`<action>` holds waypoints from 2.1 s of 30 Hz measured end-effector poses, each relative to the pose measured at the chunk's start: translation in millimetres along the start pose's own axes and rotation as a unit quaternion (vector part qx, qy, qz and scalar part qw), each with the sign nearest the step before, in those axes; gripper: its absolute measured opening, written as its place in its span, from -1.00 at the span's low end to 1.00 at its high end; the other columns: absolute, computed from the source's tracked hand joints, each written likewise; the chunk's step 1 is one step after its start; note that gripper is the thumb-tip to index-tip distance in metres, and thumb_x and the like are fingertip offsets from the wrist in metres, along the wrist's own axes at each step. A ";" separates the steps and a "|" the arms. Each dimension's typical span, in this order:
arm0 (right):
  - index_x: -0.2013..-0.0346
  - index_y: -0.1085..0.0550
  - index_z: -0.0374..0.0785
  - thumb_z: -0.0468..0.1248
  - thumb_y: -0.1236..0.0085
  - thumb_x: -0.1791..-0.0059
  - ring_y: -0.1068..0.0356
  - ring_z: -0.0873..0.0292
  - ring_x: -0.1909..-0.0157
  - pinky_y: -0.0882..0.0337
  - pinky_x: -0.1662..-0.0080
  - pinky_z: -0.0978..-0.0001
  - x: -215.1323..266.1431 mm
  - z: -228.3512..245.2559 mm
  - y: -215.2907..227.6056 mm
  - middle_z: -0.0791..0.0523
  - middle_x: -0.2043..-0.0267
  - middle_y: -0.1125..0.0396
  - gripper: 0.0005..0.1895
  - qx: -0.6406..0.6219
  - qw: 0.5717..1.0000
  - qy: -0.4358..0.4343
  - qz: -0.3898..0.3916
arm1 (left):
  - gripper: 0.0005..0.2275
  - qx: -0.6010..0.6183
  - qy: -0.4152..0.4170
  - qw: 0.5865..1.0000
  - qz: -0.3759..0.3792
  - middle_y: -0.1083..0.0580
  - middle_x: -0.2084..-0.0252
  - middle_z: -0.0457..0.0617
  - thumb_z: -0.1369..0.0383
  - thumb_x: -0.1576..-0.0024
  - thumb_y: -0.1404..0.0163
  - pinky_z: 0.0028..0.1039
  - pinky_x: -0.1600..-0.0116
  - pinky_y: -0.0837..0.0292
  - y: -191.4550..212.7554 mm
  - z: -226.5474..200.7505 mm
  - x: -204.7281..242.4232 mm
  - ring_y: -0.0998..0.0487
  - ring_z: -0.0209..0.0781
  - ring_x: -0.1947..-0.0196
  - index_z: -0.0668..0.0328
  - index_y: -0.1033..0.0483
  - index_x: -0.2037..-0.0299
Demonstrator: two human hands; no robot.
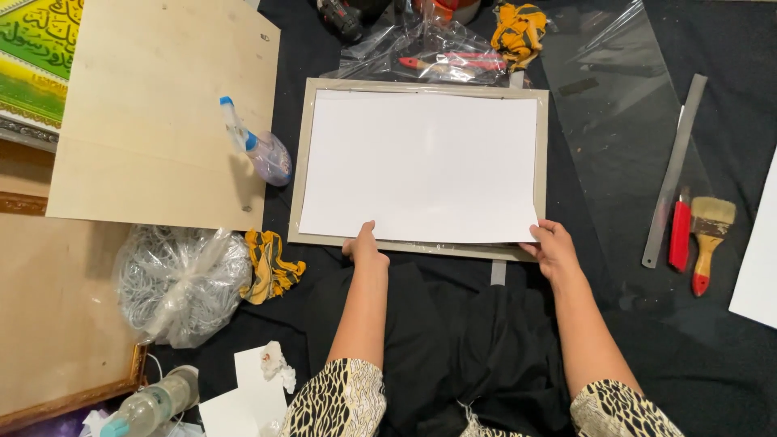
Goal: The person removes a white sheet from a picture frame, cuts a new sheet to size using a ruler and utility knife, wipes the glass pane with a brush, and places the cut sheet into the frame. The person handles the frame, paper, ruler, utility knife, and brush throughout the process.
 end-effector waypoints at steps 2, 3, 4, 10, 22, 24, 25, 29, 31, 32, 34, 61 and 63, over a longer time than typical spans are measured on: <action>-0.24 -0.19 -0.47 -0.40 -0.03 -0.07 -0.25 -0.28 -0.24 -0.49 -0.07 -0.13 -10.4 -9.1 2.0 -0.20 -0.17 -0.10 -0.53 0.030 1.000 0.001 -0.008 | -0.10 0.005 -0.006 1.000 0.007 0.43 -0.56 0.29 0.36 -0.17 -0.15 0.08 -0.53 0.56 -1.1 0.0 -0.2 0.51 0.18 -0.57 0.17 0.39 -0.53; -0.22 -0.22 -0.46 -0.42 -0.04 -0.05 -0.28 -0.29 -0.21 -0.51 -0.03 -0.15 -15.5 -13.0 3.8 -0.19 -0.15 -0.14 -0.56 0.061 0.998 0.003 -0.016 | -0.09 0.010 -0.011 1.000 0.016 0.44 -0.56 0.31 0.38 -0.18 -0.13 0.07 -0.53 0.59 -2.9 -0.6 -0.3 0.55 0.18 -0.57 0.19 0.42 -0.53; -0.22 -0.22 -0.46 -0.42 -0.04 -0.05 -0.28 -0.29 -0.21 -0.51 -0.03 -0.15 -24.0 -20.2 6.7 -0.19 -0.15 -0.14 -0.56 0.059 0.998 0.004 -0.015 | -0.09 0.010 -0.012 1.000 0.016 0.44 -0.56 0.31 0.38 -0.18 -0.13 0.07 -0.53 0.59 -3.1 -1.6 0.9 0.55 0.18 -0.57 0.19 0.42 -0.53; -0.15 -0.44 -0.33 -0.13 -0.20 -0.10 -0.42 0.00 -0.06 -0.47 0.03 0.07 -48.2 -29.1 16.5 -0.06 0.03 -0.45 -0.58 0.186 0.978 0.067 -0.061 | -0.26 0.027 -0.028 0.999 -0.009 0.24 -0.56 0.31 0.35 -0.25 -0.06 0.15 -0.54 0.28 7.9 14.3 -55.8 0.29 0.25 -0.57 0.23 0.23 -0.52; -0.10 -0.50 -0.30 -0.17 -0.15 -0.01 -0.30 -0.20 -0.23 -0.26 -0.13 -0.13 -48.7 -25.9 14.9 -0.14 -0.11 -0.37 -0.59 0.209 0.976 0.040 -0.040 | -0.47 0.045 -0.038 0.997 -0.047 0.02 -0.48 0.42 0.29 -0.38 0.19 0.18 -0.43 -0.09 7.1 16.1 -98.5 0.03 0.39 -0.49 0.37 0.07 -0.49; 0.03 -0.57 -0.28 -0.17 -0.08 -0.04 -0.39 -0.18 -0.08 -0.37 -0.02 -0.03 -59.4 -27.8 20.3 -0.10 0.04 -0.41 -0.68 0.283 0.952 0.083 -0.083 | -0.42 0.034 -0.048 0.997 -0.053 0.02 -0.49 0.41 0.23 -0.37 0.13 0.21 -0.42 -0.06 7.9 8.5 -79.3 0.03 0.36 -0.50 0.35 0.07 -0.50; 0.03 -0.57 -0.28 -0.17 -0.08 -0.04 -0.39 -0.18 -0.08 -0.37 -0.02 -0.03 -49.5 -20.7 12.5 -0.10 0.04 -0.41 -0.68 0.284 0.952 0.081 -0.082 | -0.42 0.033 -0.048 0.997 -0.054 0.02 -0.49 0.41 0.23 -0.37 0.13 0.21 -0.42 -0.06 8.2 8.1 -77.2 0.03 0.36 -0.50 0.35 0.07 -0.50; 0.16 -0.61 -0.22 -0.10 -0.15 -0.04 -0.44 -0.14 0.02 -0.41 0.06 0.02 -47.9 -13.5 8.9 -0.02 0.17 -0.45 -0.73 0.297 0.936 0.123 -0.143 | -0.45 0.021 -0.056 0.994 -0.093 -0.03 -0.46 0.43 0.27 -0.36 0.13 0.23 -0.37 -0.17 13.9 6.2 -78.5 -0.05 0.40 -0.47 0.39 0.03 -0.47; 0.20 -0.62 -0.18 -0.11 -0.16 -0.02 -0.44 -0.09 0.05 -0.41 0.08 0.06 -55.6 -16.8 11.6 0.02 0.20 -0.45 -0.76 0.286 0.937 0.125 -0.156 | -0.48 0.028 -0.052 0.993 -0.101 -0.06 -0.44 0.45 0.30 -0.36 0.14 0.22 -0.36 -0.20 14.4 8.7 -84.5 -0.07 0.42 -0.46 0.42 0.00 -0.45; 0.21 -0.62 -0.14 -0.10 -0.18 0.00 -0.44 -0.09 0.02 -0.42 0.06 0.08 -53.9 -16.1 11.2 0.04 0.17 -0.46 -0.78 0.283 0.941 0.102 -0.154 | -0.48 0.039 -0.053 0.991 -0.115 -0.09 -0.44 0.45 0.31 -0.35 0.12 0.19 -0.37 -0.20 16.4 10.1 -86.4 -0.09 0.39 -0.45 0.43 -0.04 -0.44; 0.22 -0.63 -0.09 -0.09 -0.20 0.03 -0.44 -0.09 -0.01 -0.42 0.03 0.10 -58.5 -19.8 14.4 0.06 0.14 -0.47 -0.80 0.280 0.945 0.079 -0.153 | -0.49 0.049 -0.053 0.989 -0.127 -0.13 -0.43 0.44 0.33 -0.34 0.10 0.15 -0.39 -0.21 19.4 21.2 -115.6 -0.11 0.37 -0.45 0.44 -0.07 -0.43; -0.31 -0.35 -0.27 -0.21 -0.18 -0.08 -0.45 0.01 -0.02 -0.50 0.07 0.17 -21.7 9.5 10.1 -0.05 -0.03 -0.40 -0.49 0.069 0.994 0.041 0.070 | -0.58 0.144 -0.211 0.963 -0.091 -0.37 -0.07 0.23 0.28 -0.21 -0.15 -0.11 -0.06 -0.57 84.4 -101.4 -70.2 -0.52 0.05 0.04 0.16 -0.30 -0.21; -0.38 -0.26 -0.10 -0.30 -0.09 -0.08 -0.39 -0.04 -0.10 -0.47 -0.01 0.12 9.3 36.5 -2.2 -0.06 -0.11 -0.32 -0.45 0.051 0.992 0.034 0.114 | -0.33 -0.029 -0.133 0.986 0.097 -0.36 -0.11 0.21 -0.13 -0.19 -0.07 -0.08 -0.24 -0.37 64.9 -120.6 -54.7 -0.50 0.01 0.01 0.15 -0.25 -0.35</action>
Point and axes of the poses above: each hand's wrist, its own x-axis away from the middle knuckle, its own y-axis out of the back of the hand, z = x × y, the point moved 9 cm from there along -x, towards the middle knuckle
